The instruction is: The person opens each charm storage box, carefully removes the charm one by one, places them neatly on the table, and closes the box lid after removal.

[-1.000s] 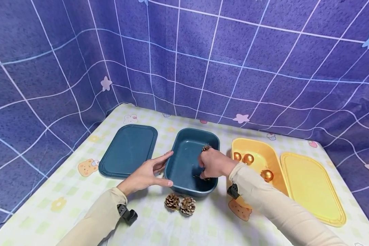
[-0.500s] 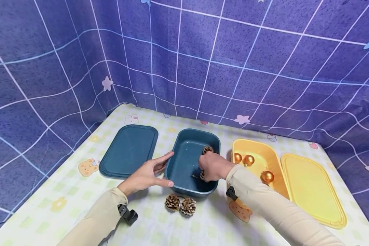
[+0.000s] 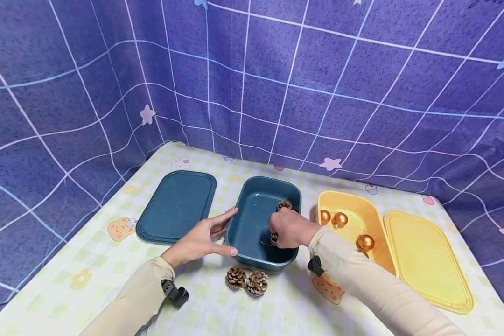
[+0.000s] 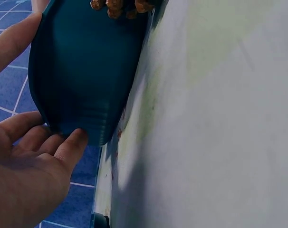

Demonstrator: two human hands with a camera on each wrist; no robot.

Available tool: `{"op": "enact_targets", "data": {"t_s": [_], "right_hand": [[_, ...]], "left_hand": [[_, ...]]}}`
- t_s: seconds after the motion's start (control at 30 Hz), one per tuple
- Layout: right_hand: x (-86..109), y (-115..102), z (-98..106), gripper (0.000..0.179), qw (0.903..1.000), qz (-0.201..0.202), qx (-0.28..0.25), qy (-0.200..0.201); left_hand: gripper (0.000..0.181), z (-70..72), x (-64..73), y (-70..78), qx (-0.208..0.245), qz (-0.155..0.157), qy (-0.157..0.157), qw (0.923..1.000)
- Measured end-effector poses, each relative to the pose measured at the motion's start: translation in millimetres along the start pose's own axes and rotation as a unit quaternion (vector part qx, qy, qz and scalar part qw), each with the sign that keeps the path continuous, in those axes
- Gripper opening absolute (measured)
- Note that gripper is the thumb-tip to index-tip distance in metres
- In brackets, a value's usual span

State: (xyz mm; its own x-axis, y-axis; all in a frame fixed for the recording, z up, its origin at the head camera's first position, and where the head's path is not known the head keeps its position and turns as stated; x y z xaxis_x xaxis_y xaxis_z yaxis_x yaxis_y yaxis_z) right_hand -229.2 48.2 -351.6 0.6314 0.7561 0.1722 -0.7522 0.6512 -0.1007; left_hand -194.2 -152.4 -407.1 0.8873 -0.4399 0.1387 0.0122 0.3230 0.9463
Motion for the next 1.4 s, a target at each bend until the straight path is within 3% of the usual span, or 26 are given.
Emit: {"op": "enact_targets", "data": {"t_s": [0.3, 0.5, 0.73, 0.93, 1.23, 1.4], "right_hand": [[5.8, -2, 9, 0.014, 0.9990, 0.020, -0.024, 0.033], [18.9, -4, 18, 0.017, 0.9961, 0.044, -0.041, 0.065], [37.0, -9, 27, 0.019, 0.9913, 0.067, -0.062, 0.095], [54.2, -14, 32, 0.021, 0.9828, 0.090, -0.080, 0.140], [68.5, -13, 29, 0.025, 0.9677, 0.074, -0.173, 0.167], [73.7, -12, 27, 0.024, 0.9498, 0.075, -0.247, 0.177]], "left_hand": [[0.104, 0.0, -0.1, 0.5, -0.001, -0.002, -0.002, 1.0000], [0.102, -0.2, -0.1, 1.4, -0.007, -0.010, -0.004, 0.9999], [0.102, -0.1, 0.5, 2.2, -0.009, 0.002, -0.001, 1.0000], [0.103, -0.4, 0.6, 1.3, -0.003, -0.002, -0.001, 1.0000], [0.102, -0.8, -1.1, 0.5, -0.010, -0.006, -0.001, 0.9999], [0.103, -1.1, -1.3, -1.1, -0.006, -0.002, -0.002, 1.0000]]}}
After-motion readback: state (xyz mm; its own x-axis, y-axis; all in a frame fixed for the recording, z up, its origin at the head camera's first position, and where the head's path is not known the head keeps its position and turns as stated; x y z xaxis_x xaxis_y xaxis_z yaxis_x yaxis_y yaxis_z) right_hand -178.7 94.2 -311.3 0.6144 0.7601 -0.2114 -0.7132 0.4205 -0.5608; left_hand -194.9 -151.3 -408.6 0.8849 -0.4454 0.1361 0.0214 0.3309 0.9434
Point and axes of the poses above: each hand's wrist, its own x-axis away from the middle knuckle, its own z-axis out of the back of the hand, y = z × x, the point moved 5 cm from there along -x, towards the middle knuckle, and after that the axes turned 8 degrees about z, right-handed, at the moved point
